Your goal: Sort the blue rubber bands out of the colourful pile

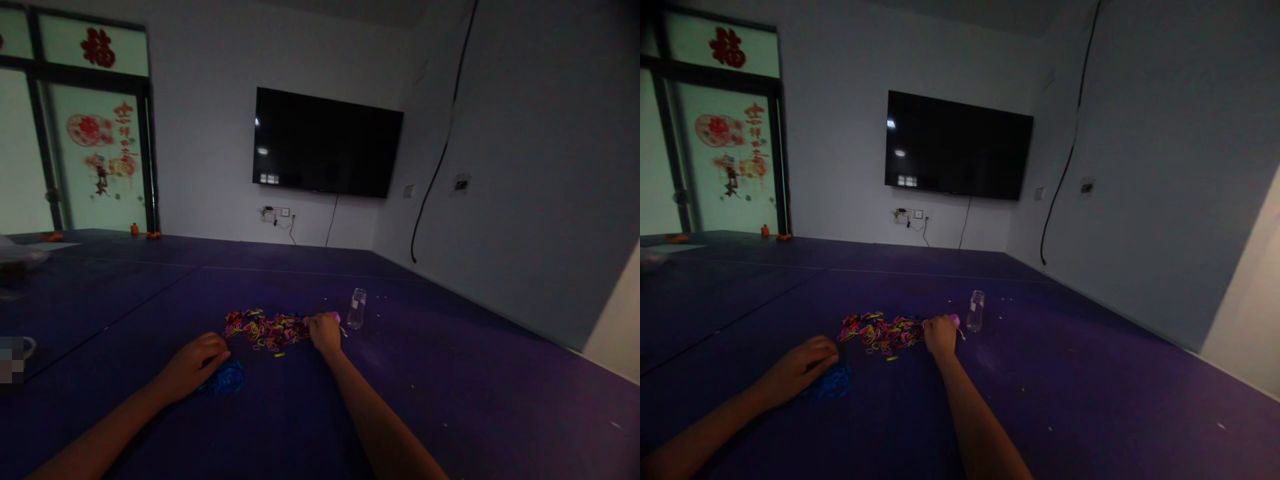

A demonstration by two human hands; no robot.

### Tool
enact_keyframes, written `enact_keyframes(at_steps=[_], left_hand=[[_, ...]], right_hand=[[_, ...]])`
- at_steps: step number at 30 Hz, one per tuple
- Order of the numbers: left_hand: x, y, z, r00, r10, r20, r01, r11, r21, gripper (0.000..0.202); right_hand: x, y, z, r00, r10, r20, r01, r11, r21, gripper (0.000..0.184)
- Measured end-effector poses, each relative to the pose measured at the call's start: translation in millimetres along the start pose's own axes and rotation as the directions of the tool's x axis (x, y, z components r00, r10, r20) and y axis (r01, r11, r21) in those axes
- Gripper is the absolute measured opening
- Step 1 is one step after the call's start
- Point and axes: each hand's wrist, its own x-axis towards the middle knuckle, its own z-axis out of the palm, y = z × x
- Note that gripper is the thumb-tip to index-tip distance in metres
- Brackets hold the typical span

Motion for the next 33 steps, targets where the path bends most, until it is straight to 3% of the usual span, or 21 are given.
enact_keyframes(at_steps=[7,18,24,33], left_hand=[[0,2,-1.0,1.000,-0.011,-0.013,0.011,1.000,0.011,0.036],[0,-1,0.8,1.000,0.014,-0.021,-0.013,0.999,0.035,0.034],[0,-1,0.1,1.000,-0.001,-0.012,0.001,1.000,0.019,0.035],[1,0,0.2,1.000,-0.009,-0.001,0.009,1.000,0.024,0.034]], right_hand=[[2,5,2,0.998,-0.051,-0.038,0.057,0.978,0.201,0.034],[6,14,11,0.994,0.013,-0.109,0.031,0.919,0.393,0.039],[6,12,9,0.997,0.017,-0.080,0.011,0.939,0.344,0.039],[4,6,3,0.999,0.023,-0.027,-0.019,0.989,0.144,0.031]])
